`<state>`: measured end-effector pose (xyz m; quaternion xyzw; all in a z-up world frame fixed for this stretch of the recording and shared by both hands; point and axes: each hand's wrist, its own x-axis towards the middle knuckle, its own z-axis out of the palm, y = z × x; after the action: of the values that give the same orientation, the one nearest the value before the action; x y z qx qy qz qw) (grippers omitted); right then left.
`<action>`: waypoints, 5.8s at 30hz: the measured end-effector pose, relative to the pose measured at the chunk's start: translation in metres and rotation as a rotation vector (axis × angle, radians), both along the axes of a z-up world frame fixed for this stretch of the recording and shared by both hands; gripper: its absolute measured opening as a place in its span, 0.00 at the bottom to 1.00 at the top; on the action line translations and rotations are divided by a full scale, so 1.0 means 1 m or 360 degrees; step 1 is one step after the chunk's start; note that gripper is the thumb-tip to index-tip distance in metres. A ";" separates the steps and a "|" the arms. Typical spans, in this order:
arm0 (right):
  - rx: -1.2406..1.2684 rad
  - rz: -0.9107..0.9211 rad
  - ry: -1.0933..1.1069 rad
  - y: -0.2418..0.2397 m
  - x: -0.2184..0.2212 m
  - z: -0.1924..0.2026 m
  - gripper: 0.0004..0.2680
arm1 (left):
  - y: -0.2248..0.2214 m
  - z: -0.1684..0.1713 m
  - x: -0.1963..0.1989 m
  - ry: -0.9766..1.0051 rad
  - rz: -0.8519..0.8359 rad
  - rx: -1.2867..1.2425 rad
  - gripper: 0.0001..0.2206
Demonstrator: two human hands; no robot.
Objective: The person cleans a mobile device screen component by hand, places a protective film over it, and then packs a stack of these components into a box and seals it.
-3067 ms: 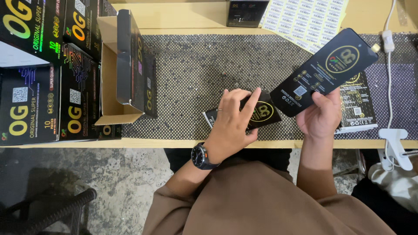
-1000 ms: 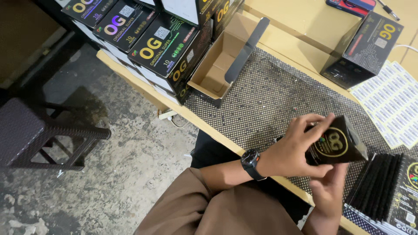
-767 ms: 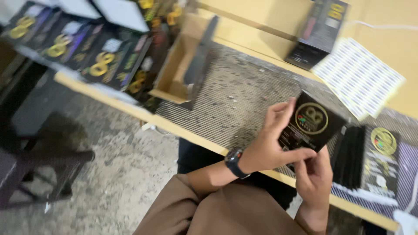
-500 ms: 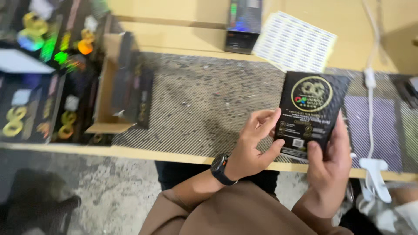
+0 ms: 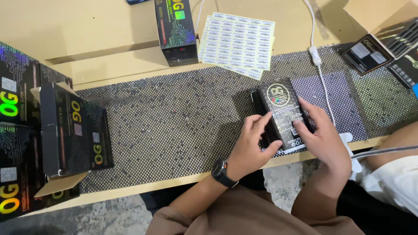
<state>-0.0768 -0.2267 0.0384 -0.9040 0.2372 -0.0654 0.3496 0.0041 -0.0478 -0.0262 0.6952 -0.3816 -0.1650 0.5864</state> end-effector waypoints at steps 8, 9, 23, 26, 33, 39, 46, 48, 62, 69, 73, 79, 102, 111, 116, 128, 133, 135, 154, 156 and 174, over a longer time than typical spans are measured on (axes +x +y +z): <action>0.0505 -0.0401 0.0611 0.015 0.017 0.025 0.26 | -0.005 0.003 -0.008 -0.0321 0.0040 0.0679 0.43; 0.0502 -0.0375 0.0613 0.011 0.014 0.014 0.26 | -0.006 0.003 -0.008 -0.0318 0.0066 0.0684 0.43; 0.0479 -0.0260 -0.0096 0.028 0.008 0.002 0.13 | -0.002 0.028 -0.016 0.0350 0.0018 0.0412 0.48; 0.0614 -0.0288 -0.0187 0.044 0.012 0.013 0.13 | 0.001 0.023 -0.026 0.0376 0.0109 0.0110 0.45; 0.0799 -0.0001 -0.0577 0.097 0.038 -0.007 0.19 | 0.051 0.021 0.000 0.0193 0.0453 -0.0092 0.40; 0.1023 0.0142 -0.0551 0.163 0.083 -0.052 0.18 | 0.144 0.016 0.037 -0.0029 0.0753 -0.0242 0.43; 0.0958 0.0725 -0.0989 0.176 0.123 -0.137 0.31 | 0.188 -0.004 0.055 -0.0129 0.0859 -0.0256 0.51; 0.0944 0.0669 -0.0921 0.173 0.120 -0.158 0.28 | 0.188 -0.010 0.054 -0.0128 0.0856 -0.0247 0.50; 0.1039 0.0766 -0.1012 0.204 0.106 -0.126 0.18 | 0.188 -0.024 0.043 -0.0117 0.0956 -0.0603 0.46; 0.1355 0.0573 -0.0978 0.201 0.106 -0.184 0.20 | 0.188 -0.027 0.045 -0.0133 0.0937 -0.0614 0.44; 0.1449 0.0609 -0.0908 0.190 0.107 -0.200 0.21 | 0.189 -0.032 0.047 -0.0077 0.0898 -0.0763 0.45; 0.1396 0.0601 -0.0884 0.202 0.111 -0.179 0.22 | 0.187 -0.036 0.049 -0.0025 0.0897 -0.0816 0.45; 0.1275 0.0534 -0.0800 0.192 0.106 -0.197 0.21 | 0.184 -0.040 0.049 0.0067 0.0887 -0.0743 0.43; 0.1159 0.0738 -0.0828 0.196 0.104 -0.148 0.22 | 0.186 -0.049 0.052 0.0046 0.0897 -0.0758 0.43; 0.0516 0.1063 -0.1765 0.212 0.101 -0.070 0.31 | 0.189 -0.051 0.053 -0.0058 0.0942 -0.0657 0.44; 0.0477 0.1114 -0.1850 0.200 0.099 -0.085 0.23 | 0.188 -0.045 0.050 0.0025 0.0956 -0.0619 0.45; 0.0583 0.1137 -0.1868 0.196 0.097 -0.091 0.22 | 0.187 -0.041 0.048 0.0038 0.0943 -0.0604 0.45; 0.0607 0.1144 -0.1864 0.196 0.096 -0.091 0.21 | 0.187 -0.042 0.049 0.0031 0.0944 -0.0602 0.45; 0.0737 0.1114 -0.1854 0.195 0.094 -0.087 0.22 | 0.188 -0.037 0.047 0.0081 0.0946 -0.0600 0.45; 0.0772 0.1103 -0.1834 0.196 0.095 -0.082 0.22 | 0.188 -0.038 0.048 0.0100 0.0927 -0.0621 0.45; 0.1695 0.1020 -0.1514 0.167 0.117 -0.080 0.21 | 0.188 -0.037 0.046 0.0072 0.0913 -0.0615 0.44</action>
<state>0.0407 -0.0594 -0.0419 -0.5137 -0.2112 -0.2192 0.8022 0.0501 0.1400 -0.0629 0.6464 -0.1817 0.0666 0.7381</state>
